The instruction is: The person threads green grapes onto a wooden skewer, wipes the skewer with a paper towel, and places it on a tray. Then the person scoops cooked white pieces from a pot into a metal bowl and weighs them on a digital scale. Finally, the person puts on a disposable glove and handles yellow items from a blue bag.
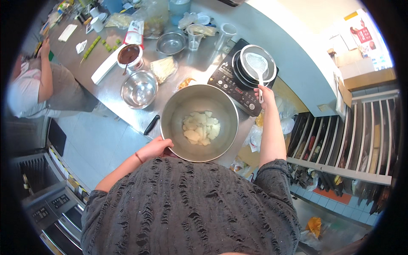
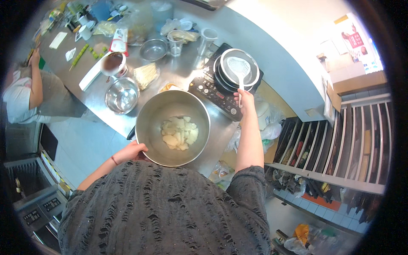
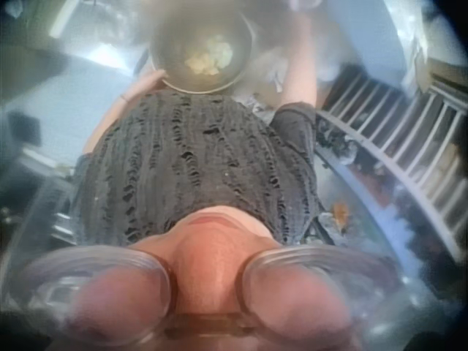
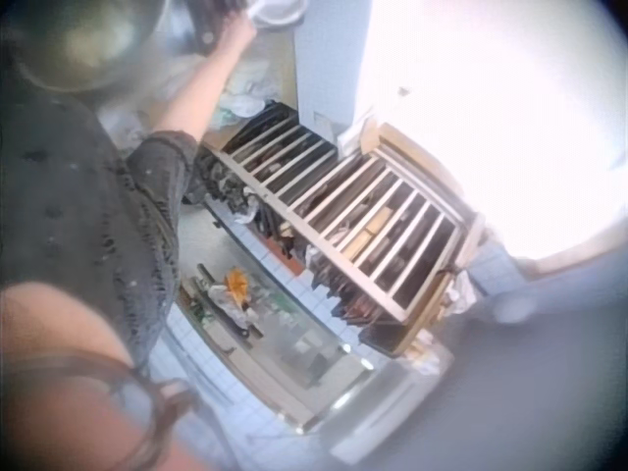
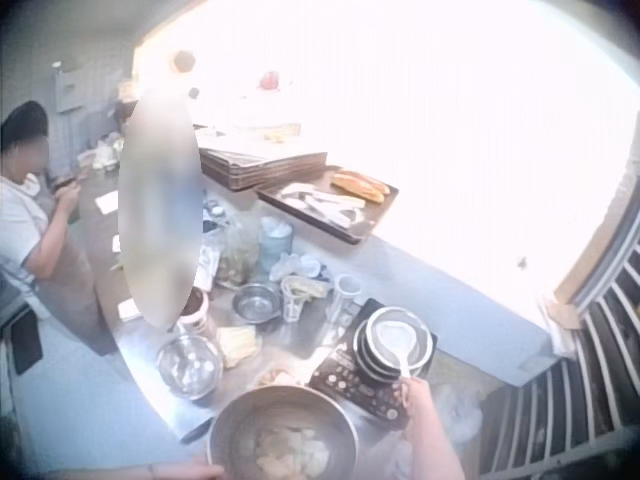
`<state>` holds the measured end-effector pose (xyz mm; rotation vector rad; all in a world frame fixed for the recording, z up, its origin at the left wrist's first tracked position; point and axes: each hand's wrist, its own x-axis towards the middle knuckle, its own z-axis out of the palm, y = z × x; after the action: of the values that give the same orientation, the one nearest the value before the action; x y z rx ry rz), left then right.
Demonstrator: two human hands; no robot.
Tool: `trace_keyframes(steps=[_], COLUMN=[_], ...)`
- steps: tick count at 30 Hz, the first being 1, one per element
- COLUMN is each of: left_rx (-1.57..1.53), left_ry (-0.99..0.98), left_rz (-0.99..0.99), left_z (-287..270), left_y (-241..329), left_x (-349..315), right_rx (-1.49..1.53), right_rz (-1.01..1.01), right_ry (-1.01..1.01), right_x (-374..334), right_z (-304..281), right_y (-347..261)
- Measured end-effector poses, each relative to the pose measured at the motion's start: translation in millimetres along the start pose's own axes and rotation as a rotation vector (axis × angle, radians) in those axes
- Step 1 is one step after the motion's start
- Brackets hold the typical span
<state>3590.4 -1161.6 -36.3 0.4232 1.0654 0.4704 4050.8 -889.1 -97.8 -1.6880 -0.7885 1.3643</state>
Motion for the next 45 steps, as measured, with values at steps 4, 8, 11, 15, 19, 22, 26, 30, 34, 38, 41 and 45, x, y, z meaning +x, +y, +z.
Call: trace_keyframes(steps=[4, 8, 11, 15, 19, 22, 26, 30, 34, 38, 41, 45], left_rx=[-0.102, -0.294, -0.425, -0.484, -0.528, -0.697, -0.959, -1.071, -1.218, -1.443, -1.534, -1.447], left_ry=[0.030, 0.177, 0.188, 0.275, 0.384, 0.475, 0.640, 0.773, 0.860, 0.808, 0.796, 0.793], left_rz=[-0.019, 0.162, 0.178, 0.268, 0.325, 0.345, 0.463, 0.511, 0.574, 0.574, 0.647, 0.719], left_z=[-33, -71, -121, -197, -283, -352, -434, -522, -631, -746, -824, -945], left_y=[-14, -43, -71, -117, -178, -216, -265, -301, -294, -265, -235, -184], left_x=[-52, -119, -185, -281, -369, -418, -485, -526, -552, -594, -629, -653], right_rx=[-0.141, -0.621, -0.792, -0.463, -0.482, -0.560, -0.763, -1.044, -1.137, -1.168, -1.166, -1.140], right_rz=[0.018, -0.366, -0.607, -1.020, -1.129, -0.764, -0.482, -0.625, -0.658, -0.486, -0.467, -0.525], right_ry=[0.057, 0.392, 0.764, 0.546, 0.178, -0.411, -0.746, -0.875, -0.921, -1.084, -1.303, -1.459], right_x=[2, -23, -88, -222, -362, -459, -527, -532, -500, -488, -514, -527], right_z=[-5, 14, 56, 192, 395, 536, 664, 762, 885, 1048, 1181, 1346], right_y=[10, 3, -20, 1, 110, 212, 271, 285, 287, 301, 315, 307])
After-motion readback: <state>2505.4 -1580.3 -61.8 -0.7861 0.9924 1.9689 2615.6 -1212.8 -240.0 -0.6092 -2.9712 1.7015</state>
